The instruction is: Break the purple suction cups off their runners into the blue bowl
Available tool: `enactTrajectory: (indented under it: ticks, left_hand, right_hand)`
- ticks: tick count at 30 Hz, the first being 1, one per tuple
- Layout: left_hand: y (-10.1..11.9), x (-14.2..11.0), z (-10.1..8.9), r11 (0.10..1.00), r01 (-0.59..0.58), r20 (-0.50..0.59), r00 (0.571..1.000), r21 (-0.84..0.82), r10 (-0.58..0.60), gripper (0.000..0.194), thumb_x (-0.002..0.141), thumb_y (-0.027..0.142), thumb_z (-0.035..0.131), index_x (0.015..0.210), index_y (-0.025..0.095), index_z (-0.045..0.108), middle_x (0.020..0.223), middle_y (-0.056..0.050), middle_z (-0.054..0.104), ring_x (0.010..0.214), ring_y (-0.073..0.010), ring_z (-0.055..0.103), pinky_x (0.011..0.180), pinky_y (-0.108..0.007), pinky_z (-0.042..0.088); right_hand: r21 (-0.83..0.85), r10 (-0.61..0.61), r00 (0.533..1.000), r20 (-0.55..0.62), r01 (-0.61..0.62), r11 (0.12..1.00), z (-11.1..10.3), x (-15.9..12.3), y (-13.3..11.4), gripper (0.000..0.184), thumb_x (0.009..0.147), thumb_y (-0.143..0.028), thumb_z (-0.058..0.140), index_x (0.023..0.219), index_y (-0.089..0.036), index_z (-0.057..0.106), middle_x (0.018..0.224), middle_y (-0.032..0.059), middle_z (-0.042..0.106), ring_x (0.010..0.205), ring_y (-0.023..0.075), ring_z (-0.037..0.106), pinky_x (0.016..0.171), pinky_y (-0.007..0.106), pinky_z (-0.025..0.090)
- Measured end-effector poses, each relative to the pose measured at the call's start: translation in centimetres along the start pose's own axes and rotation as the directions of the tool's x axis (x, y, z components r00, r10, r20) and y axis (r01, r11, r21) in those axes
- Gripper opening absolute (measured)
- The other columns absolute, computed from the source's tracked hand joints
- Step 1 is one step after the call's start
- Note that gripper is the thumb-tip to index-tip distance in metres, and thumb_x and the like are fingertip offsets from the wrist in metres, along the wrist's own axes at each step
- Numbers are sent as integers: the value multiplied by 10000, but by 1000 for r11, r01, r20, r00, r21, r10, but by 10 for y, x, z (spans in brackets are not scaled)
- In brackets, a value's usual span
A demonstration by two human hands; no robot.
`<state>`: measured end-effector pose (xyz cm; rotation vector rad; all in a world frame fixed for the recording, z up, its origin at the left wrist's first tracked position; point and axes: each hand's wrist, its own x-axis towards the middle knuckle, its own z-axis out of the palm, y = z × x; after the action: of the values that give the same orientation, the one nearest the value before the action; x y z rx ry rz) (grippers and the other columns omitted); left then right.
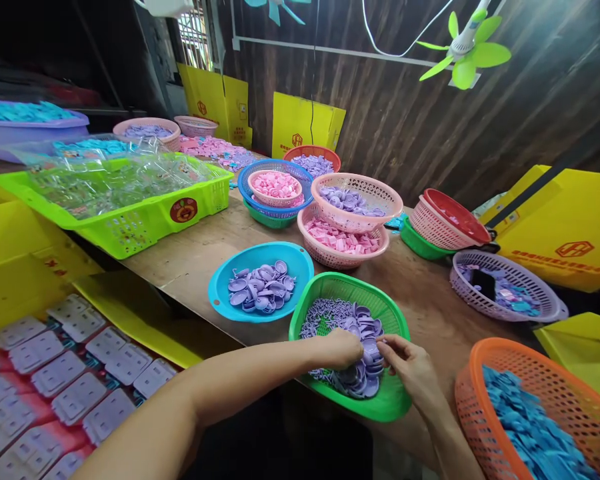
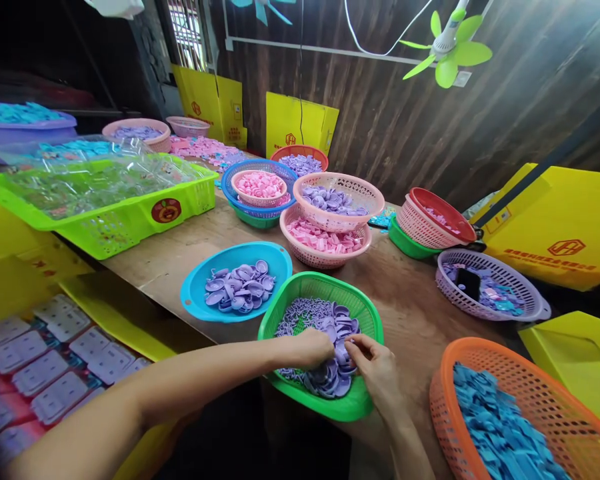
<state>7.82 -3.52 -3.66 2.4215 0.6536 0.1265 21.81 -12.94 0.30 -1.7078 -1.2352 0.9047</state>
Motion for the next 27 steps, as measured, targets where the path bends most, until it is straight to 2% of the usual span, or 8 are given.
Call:
enactTrajectory:
  ticks: [4, 7, 9, 11, 14, 17, 22, 27]
  left_hand:
    - [-8, -14, -25, 998, 9, 40, 999, 63, -12, 76, 531, 97, 605, 544, 151, 554, 549, -51, 574, 626, -232, 577, 603, -322, 446]
    - [-14, -34, -41, 979, 89, -24, 995, -186, -95, 68, 576, 173, 591, 607, 155, 533, 558, 8, 530, 597, -165, 546, 590, -270, 436]
    - [-13, -49, -48, 843, 120, -5, 990, -524, -144, 112, 595, 206, 586, 624, 153, 493, 568, 35, 503, 587, -128, 532, 592, -245, 440]
    - [-6, -62, -51, 606, 105, 24, 990, -789, -140, 139, 609, 209, 583, 645, 149, 463, 605, 41, 509, 613, -108, 538, 618, -234, 448]
    - [7, -74, -52, 358, 42, -11, 990, -933, -143, 158, 600, 181, 581, 656, 146, 438, 645, 32, 533, 621, -102, 563, 624, -233, 462]
    - [16, -79, -49, 272, 31, -17, 985, -962, -171, 177, 599, 188, 561, 686, 155, 410, 611, 24, 557, 521, -129, 587, 517, -247, 472]
    - [14, -81, -42, 281, 37, -52, 952, -959, -302, 250, 615, 170, 520, 836, 170, 403, 512, 44, 553, 466, -169, 603, 430, -238, 468]
    - [14, -86, -39, 510, 4, -223, 897, -860, -383, 345, 693, 157, 421, 1031, 158, 485, 630, 14, 581, 483, -130, 602, 433, -200, 464]
  right_hand:
    - [4, -78, 995, -62, 78, 997, 10, -2, -2, 284, 724, -400, 593, 879, -173, 667, 792, 38, 638, 715, 169, 559, 611, 245, 439]
    - [242, 40, 999, -9, -36, 969, 20, -2, 2, 309, 737, -418, 573, 909, -169, 635, 551, -28, 520, 464, 90, 441, 402, 185, 314]
    - [386, 101, 994, 51, -113, 915, 27, -1, 3, 300, 733, -423, 580, 891, -171, 613, 494, -63, 428, 395, 56, 339, 356, 163, 212]
    - [450, 118, 990, 77, -140, 882, 35, 1, 1, 304, 716, -434, 600, 858, -165, 606, 507, -66, 416, 394, 48, 323, 353, 158, 193]
    - [419, 80, 995, 60, -98, 903, 44, 3, -11, 364, 707, -469, 601, 868, -143, 625, 564, -36, 486, 417, 62, 378, 372, 179, 273]
    - [373, -9, 999, 47, -10, 928, 49, 2, -27, 403, 718, -457, 598, 967, -142, 627, 682, 8, 583, 512, 100, 491, 490, 221, 409]
    - [386, -33, 999, 17, 23, 922, 51, -3, -42, 380, 748, -426, 581, 1006, -148, 597, 842, 68, 641, 644, 146, 584, 586, 257, 479]
    - [220, -62, 994, -89, 80, 972, 54, -11, -45, 317, 729, -413, 605, 916, -159, 638, 729, 46, 647, 622, 165, 593, 571, 260, 490]
